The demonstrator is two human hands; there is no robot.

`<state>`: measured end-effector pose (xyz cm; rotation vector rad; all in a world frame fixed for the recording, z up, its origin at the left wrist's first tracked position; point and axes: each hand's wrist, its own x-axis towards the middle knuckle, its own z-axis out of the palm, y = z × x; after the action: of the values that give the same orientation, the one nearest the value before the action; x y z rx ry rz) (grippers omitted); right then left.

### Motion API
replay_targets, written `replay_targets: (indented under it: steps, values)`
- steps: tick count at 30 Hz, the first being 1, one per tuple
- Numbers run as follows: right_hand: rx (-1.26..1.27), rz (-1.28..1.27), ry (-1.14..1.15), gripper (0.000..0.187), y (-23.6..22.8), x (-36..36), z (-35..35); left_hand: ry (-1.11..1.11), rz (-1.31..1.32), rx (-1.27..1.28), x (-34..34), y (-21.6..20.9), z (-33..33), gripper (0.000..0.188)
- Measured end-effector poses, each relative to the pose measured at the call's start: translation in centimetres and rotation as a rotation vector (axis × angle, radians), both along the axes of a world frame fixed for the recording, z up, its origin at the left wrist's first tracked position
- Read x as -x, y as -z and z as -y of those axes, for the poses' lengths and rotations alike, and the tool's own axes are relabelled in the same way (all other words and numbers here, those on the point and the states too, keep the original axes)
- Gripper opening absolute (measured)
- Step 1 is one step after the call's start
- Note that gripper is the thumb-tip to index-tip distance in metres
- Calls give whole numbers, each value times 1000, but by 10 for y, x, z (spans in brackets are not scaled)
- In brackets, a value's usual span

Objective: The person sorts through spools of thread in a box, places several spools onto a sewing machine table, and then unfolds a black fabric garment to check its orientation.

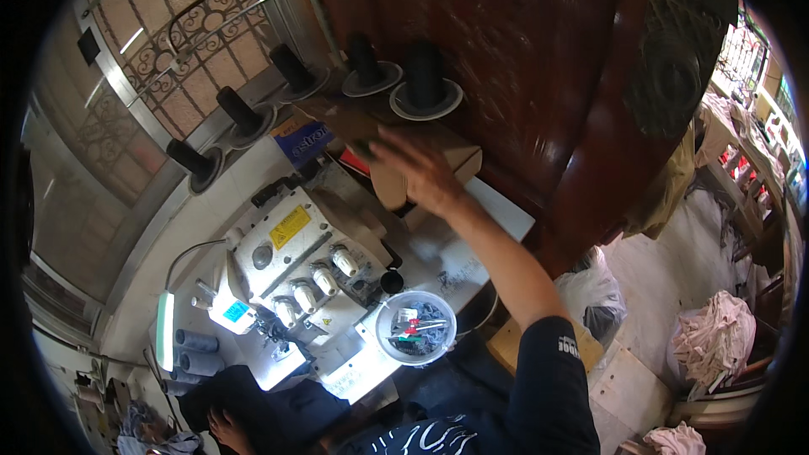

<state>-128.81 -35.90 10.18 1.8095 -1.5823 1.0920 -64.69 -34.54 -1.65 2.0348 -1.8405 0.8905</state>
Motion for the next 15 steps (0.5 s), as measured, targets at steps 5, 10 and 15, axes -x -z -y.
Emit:
replay_targets:
  steps: [5,10,15]
  values:
    - [-187,-122,-96,61,-32,37,-7,15,-25,21,9,1,2,37]
    - [-700,-561,-7,53,-49,21,-16,-120,-238,-155,-17,15,9,43]
    - [-645,-880,48,21,-53,2,-5,-15,-23,11,3,-4,2,37]
